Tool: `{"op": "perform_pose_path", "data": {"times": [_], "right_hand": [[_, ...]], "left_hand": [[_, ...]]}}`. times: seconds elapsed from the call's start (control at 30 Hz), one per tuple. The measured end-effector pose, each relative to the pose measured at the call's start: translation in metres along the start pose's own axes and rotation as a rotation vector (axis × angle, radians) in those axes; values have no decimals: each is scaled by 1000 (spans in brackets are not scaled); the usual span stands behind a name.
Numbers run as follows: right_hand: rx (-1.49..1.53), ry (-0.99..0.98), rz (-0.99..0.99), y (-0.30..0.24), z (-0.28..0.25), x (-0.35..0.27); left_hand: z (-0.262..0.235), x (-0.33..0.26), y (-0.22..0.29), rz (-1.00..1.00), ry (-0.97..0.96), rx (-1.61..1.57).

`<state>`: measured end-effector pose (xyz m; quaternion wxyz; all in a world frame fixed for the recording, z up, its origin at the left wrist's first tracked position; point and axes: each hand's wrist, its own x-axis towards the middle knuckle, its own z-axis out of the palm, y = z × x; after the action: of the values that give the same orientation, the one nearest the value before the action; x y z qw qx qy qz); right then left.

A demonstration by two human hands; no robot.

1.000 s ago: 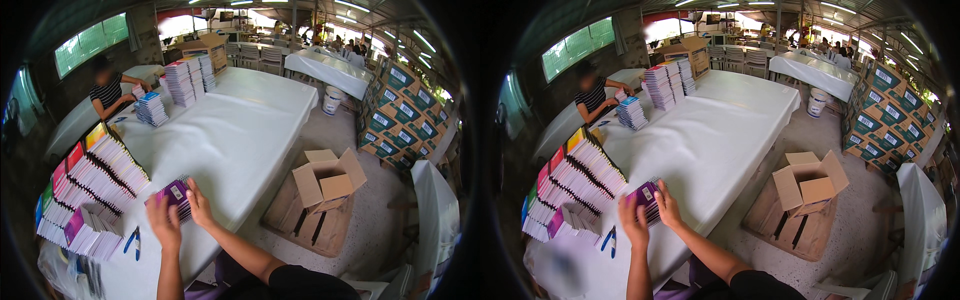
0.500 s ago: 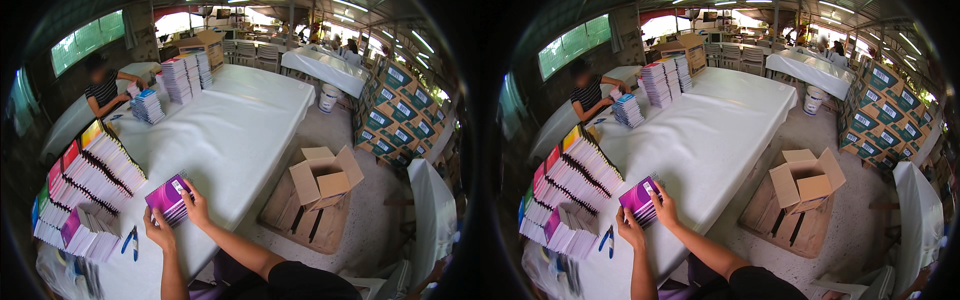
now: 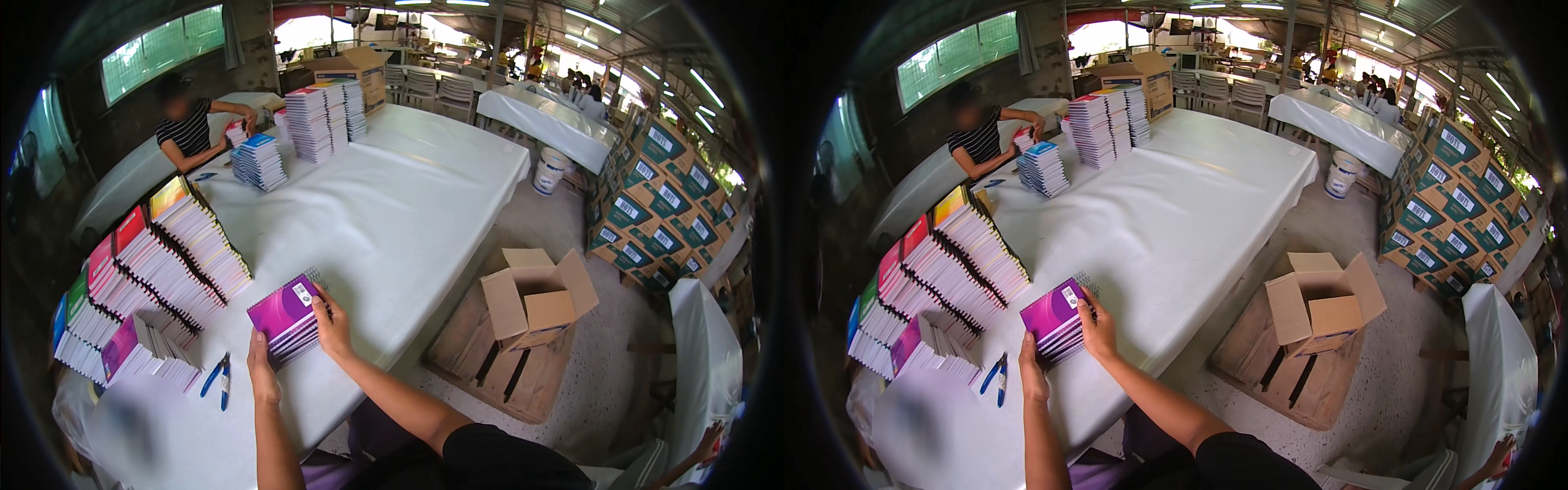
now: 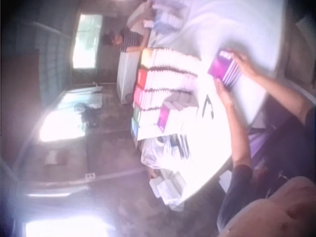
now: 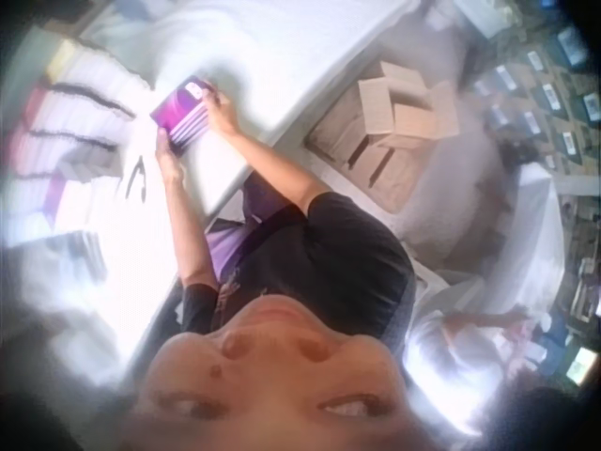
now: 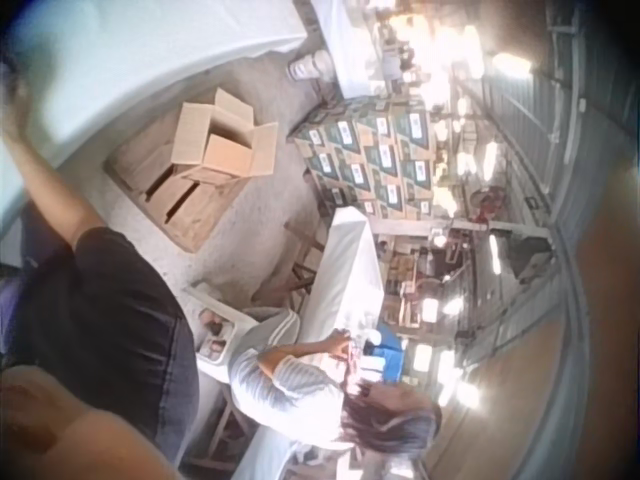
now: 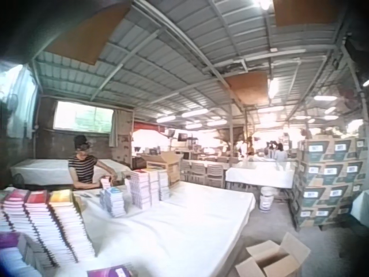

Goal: The person manually inserts metal spiral binding coils into the punched holes of small purple notebooks by hand and then uses a pair of blue-handled pliers to trim and secure the ends of the wire coils.

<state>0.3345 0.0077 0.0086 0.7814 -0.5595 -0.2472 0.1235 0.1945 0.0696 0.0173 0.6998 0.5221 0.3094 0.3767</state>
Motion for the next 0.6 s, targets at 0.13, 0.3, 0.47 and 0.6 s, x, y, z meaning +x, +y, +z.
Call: {"op": "perform_pose_path", "data": {"times": [0.13,0.3,0.47,0.6], "right_hand": [[-5,-35,24,1,-4,1],[-78,45,-31,0,-6,-14],[-101,54,-43,0,-8,-21],[-67,7,-149,3,-15,-19]], "left_hand": [[5,-7,0,-8,-40,-57],[5,-10,10,-95,-67,-63],[4,-10,11,-91,-106,-49],[0,-7,22,-273,104,67]]}}
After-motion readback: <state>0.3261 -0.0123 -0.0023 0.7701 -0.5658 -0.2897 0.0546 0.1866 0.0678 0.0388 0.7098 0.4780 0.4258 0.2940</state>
